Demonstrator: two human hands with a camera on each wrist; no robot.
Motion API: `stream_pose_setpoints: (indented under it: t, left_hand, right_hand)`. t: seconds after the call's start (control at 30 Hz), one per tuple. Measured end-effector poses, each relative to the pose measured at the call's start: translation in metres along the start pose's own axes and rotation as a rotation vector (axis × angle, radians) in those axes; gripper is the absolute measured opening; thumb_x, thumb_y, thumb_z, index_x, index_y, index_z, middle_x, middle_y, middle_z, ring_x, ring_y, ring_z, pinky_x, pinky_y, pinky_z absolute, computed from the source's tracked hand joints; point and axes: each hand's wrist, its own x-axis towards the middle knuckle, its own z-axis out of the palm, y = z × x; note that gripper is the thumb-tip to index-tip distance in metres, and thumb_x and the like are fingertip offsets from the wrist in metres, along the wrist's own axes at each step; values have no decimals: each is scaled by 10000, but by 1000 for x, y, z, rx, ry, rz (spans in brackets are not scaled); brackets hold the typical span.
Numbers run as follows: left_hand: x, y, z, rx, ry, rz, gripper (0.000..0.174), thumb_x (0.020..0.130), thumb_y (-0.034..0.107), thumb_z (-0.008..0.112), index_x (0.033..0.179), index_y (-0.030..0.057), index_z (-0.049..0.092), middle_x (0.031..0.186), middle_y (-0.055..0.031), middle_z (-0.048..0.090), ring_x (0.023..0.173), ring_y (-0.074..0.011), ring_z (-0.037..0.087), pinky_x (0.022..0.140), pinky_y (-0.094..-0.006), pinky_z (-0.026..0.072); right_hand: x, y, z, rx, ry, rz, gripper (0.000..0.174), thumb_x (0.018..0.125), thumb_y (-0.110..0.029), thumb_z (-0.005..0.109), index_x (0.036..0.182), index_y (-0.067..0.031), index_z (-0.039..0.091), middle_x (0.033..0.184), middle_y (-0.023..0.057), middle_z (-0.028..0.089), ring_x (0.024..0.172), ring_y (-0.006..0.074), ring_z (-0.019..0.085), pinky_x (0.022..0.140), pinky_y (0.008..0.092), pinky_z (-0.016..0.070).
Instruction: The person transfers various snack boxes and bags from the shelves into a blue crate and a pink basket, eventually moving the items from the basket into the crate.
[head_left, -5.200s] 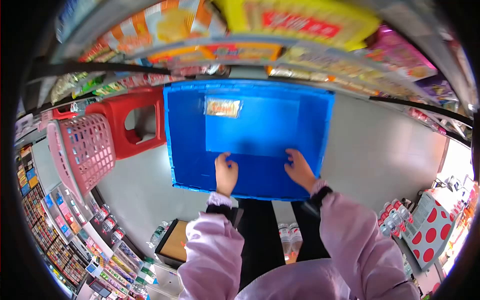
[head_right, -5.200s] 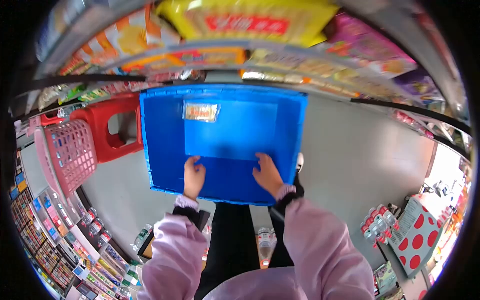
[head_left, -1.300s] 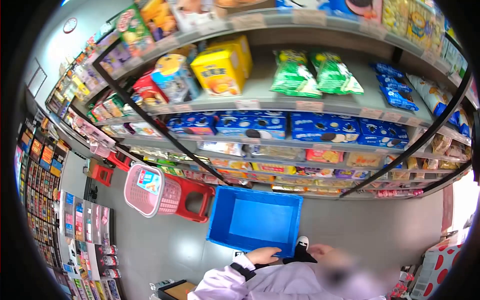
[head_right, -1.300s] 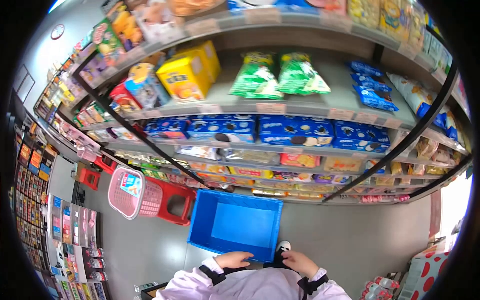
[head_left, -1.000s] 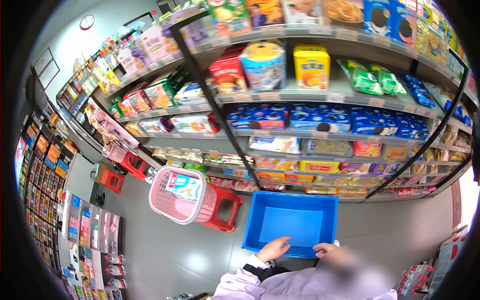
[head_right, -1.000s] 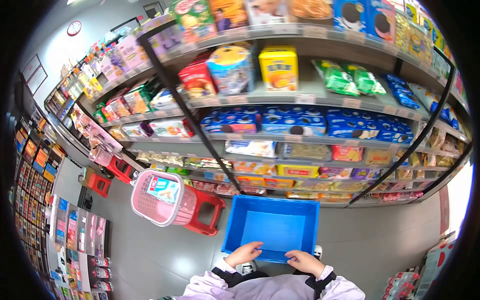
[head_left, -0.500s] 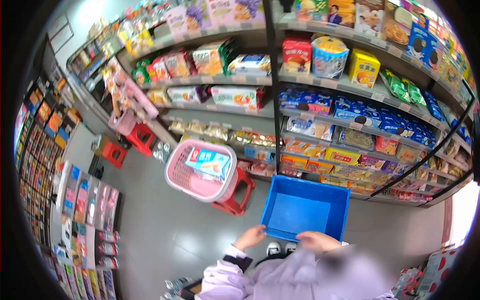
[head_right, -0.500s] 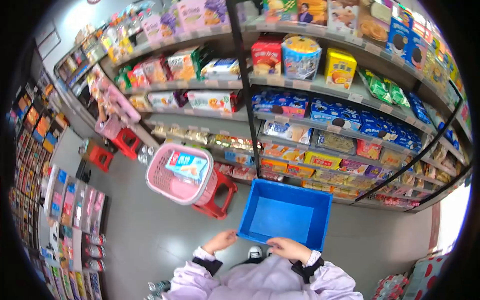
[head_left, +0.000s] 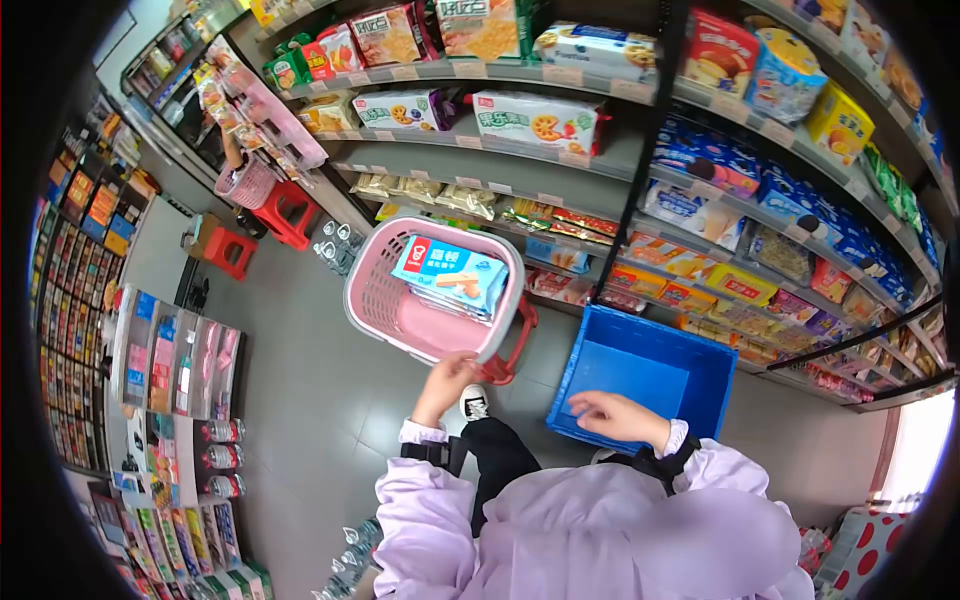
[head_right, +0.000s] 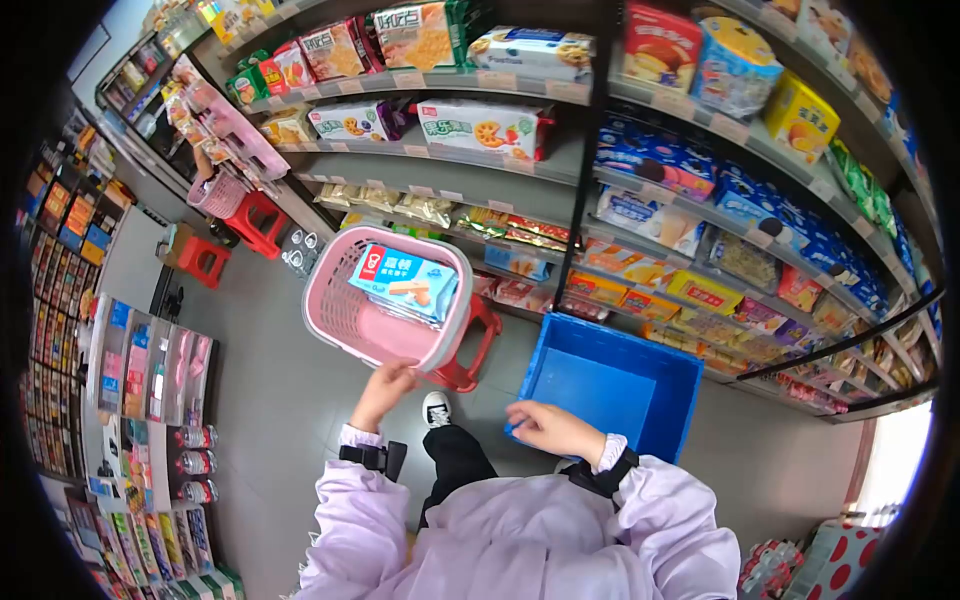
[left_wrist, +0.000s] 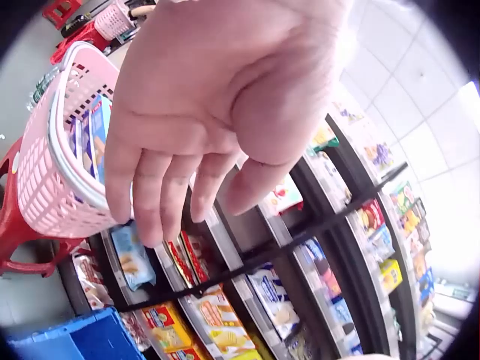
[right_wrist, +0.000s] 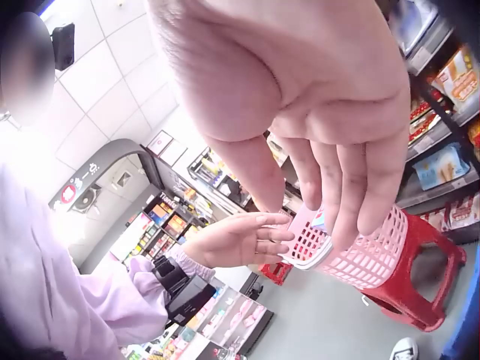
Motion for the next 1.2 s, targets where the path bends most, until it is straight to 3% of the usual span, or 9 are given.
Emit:
stream_pose_setpoints:
  t: [0.2, 0.27, 0.47, 0.63, 0.77, 0.8, 0.93, 1.03, 1.2]
  left_hand:
    - [136, -41, -156, 290, 202, 48, 296, 797, 98, 496, 1055, -43, 528, 898, -167, 609, 785, -235, 598, 700, -287, 464]
    - [167, -23, -188, 475, 175, 27, 317, 767, 109, 506, 1027, -69, 534, 930, -253, 579, 859, -359, 575, 744, -362, 454]
    - [263, -84, -227, 700, 197, 9, 410, 750, 164, 534, 1063, -94, 475, 973, -302, 535, 913, -416, 525, 798, -446, 414]
    - [294, -92, -232, 659, 37, -155, 441, 731, 294, 588, 951, -85, 539, 821, -310, 564, 818, -429, 556, 704, -469, 434]
    - [283, -70, -245, 539, -4, -12, 325, 748, 240, 597, 924, -32, 578, 786, -249, 594, 769, -396, 581, 621, -427, 441]
    - [283, -61, -239, 519, -18, 37, 291, 759, 209, 591, 910, -40, 578, 795, -229, 607, 752, -359, 600, 627, -399, 444]
    - [232, -42, -265, 319, 67, 91, 276, 792, 164, 573, 981, -33, 532, 836, -153, 593, 746, -235, 569, 655, -326, 430]
    - [204, 14, -254, 335, 112, 100, 265, 792, 154, 582, 977, -28, 532, 817, -118, 568, 738, -199, 529, 670, -299, 418]
    - [224, 75, -180, 221, 27, 304, 241, 789, 134, 582, 970, -18, 539, 824, -103, 576, 748, -180, 528, 675, -300, 414]
  right_hand:
    - [200, -18, 37, 620, 273, 40, 414, 804, -68, 530, 1179, 55, 404, 1135, 139, 505, 1046, 190, 500, 891, 287, 396]
    - [265, -8, 47, 480, 539, 151, 442, 790, -80, 552, 1186, 49, 403, 1098, 141, 519, 1012, 178, 510, 849, 276, 405]
    - [376, 62, 50, -7, 922, 442, 389, 692, -89, 618, 1014, 70, 468, 920, 199, 564, 812, 271, 577, 689, 337, 464]
    - [388, 90, 53, 169, 1095, 324, 334, 632, -95, 676, 877, 73, 524, 768, 213, 594, 670, 318, 605, 586, 370, 486]
    - [380, 42, 46, 110, 846, 682, 385, 669, -121, 651, 966, 64, 488, 863, 165, 581, 766, 227, 577, 667, 344, 460]
    - [379, 47, 49, 67, 985, 597, 384, 645, -225, 672, 866, 59, 540, 800, 231, 586, 716, 326, 596, 630, 388, 470]
    - [350, -12, 65, -134, 961, 378, 419, 666, -215, 661, 970, 28, 506, 925, 236, 531, 877, 369, 507, 781, 395, 406]
    - [312, -65, 51, -84, 1030, 121, 448, 695, -181, 642, 1052, 29, 469, 996, 220, 502, 936, 363, 476, 812, 397, 387]
    - [266, -74, -13, -144, 1206, 101, 503, 718, -163, 639, 1142, 15, 434, 997, 177, 495, 918, 291, 478, 797, 340, 394]
